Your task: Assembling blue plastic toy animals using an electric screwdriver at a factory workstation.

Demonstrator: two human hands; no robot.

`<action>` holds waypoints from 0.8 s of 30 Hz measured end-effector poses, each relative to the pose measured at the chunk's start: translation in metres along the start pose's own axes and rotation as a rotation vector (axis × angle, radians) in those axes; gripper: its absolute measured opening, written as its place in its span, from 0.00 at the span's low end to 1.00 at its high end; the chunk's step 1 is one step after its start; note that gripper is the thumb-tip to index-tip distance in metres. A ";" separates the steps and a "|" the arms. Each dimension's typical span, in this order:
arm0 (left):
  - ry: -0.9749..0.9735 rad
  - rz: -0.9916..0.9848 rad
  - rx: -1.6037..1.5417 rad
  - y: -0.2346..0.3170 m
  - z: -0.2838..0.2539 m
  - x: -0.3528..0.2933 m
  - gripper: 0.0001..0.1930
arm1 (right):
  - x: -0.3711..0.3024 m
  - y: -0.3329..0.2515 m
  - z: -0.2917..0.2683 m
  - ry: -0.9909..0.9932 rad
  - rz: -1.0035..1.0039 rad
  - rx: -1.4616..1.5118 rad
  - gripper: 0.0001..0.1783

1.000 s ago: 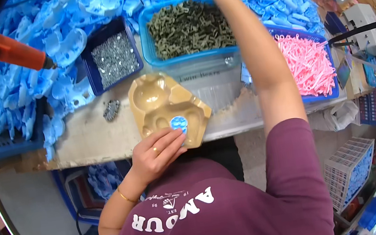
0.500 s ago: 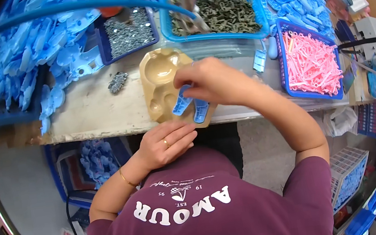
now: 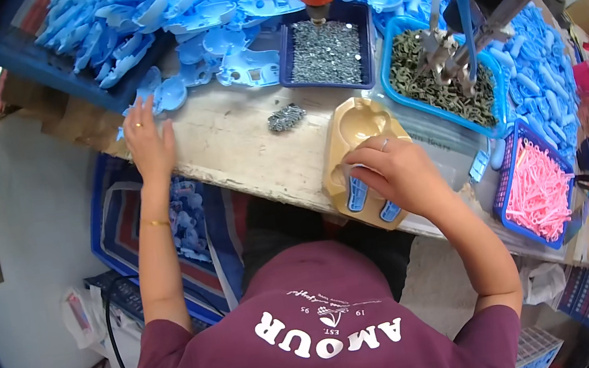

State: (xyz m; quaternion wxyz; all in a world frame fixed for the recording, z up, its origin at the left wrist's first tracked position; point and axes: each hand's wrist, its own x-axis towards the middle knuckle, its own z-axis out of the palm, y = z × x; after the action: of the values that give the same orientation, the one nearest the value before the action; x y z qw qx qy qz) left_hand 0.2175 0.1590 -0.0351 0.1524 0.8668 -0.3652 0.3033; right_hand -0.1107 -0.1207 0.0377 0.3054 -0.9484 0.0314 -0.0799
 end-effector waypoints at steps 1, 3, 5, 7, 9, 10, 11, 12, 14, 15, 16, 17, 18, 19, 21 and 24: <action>-0.033 -0.030 0.100 -0.022 0.009 0.001 0.17 | 0.002 0.000 0.003 -0.003 -0.011 -0.003 0.10; -0.063 -0.060 0.198 -0.042 0.007 0.005 0.16 | 0.004 0.004 0.010 -0.017 -0.053 0.034 0.10; -0.220 -0.161 0.070 -0.054 0.000 0.007 0.14 | 0.004 0.001 0.011 0.001 -0.046 0.041 0.10; -0.125 -0.199 -0.027 -0.039 -0.016 0.010 0.14 | 0.001 0.002 0.011 0.018 -0.023 0.050 0.09; 0.033 -0.299 -0.323 -0.031 -0.032 0.009 0.12 | -0.001 0.003 0.005 0.037 0.002 0.062 0.09; 0.028 -0.298 -0.327 -0.026 -0.039 0.008 0.12 | -0.001 0.001 0.002 0.036 0.008 0.062 0.09; 0.020 -0.365 -0.526 -0.016 -0.048 0.007 0.11 | -0.002 0.001 -0.001 0.028 0.035 0.082 0.10; 0.006 -0.430 -0.730 -0.005 -0.057 0.005 0.10 | -0.004 0.000 -0.004 0.020 0.070 0.102 0.12; -0.151 -0.256 -0.922 0.019 -0.073 -0.001 0.12 | -0.003 -0.006 -0.007 0.102 0.087 0.144 0.18; -0.246 -0.117 -1.007 0.035 -0.079 -0.003 0.14 | -0.002 -0.010 -0.007 0.179 0.090 0.185 0.24; -0.305 0.069 -0.989 0.058 -0.083 -0.002 0.18 | 0.003 -0.017 -0.010 0.230 0.036 0.119 0.30; -0.375 0.271 -0.972 0.078 -0.087 0.001 0.18 | 0.007 -0.026 -0.015 0.274 -0.022 0.053 0.37; -0.445 0.414 -1.007 0.099 -0.084 0.005 0.17 | 0.008 -0.028 -0.017 0.275 0.012 0.041 0.37; -0.456 0.551 -1.015 0.121 -0.081 0.008 0.16 | 0.009 -0.030 -0.019 0.221 -0.046 -0.056 0.40; -0.457 0.702 -1.011 0.157 -0.078 0.009 0.13 | 0.000 -0.028 -0.025 0.089 -0.109 -0.188 0.46; -0.413 0.806 -0.945 0.187 -0.065 0.012 0.12 | -0.031 -0.013 -0.030 -0.067 0.101 -0.193 0.47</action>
State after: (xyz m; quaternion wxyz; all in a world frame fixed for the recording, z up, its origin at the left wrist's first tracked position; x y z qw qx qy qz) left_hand 0.0618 0.0558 0.0309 0.3181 0.5422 -0.7772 -0.0292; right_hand -0.1462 -0.1236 0.0652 0.2169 -0.9727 0.0766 -0.0294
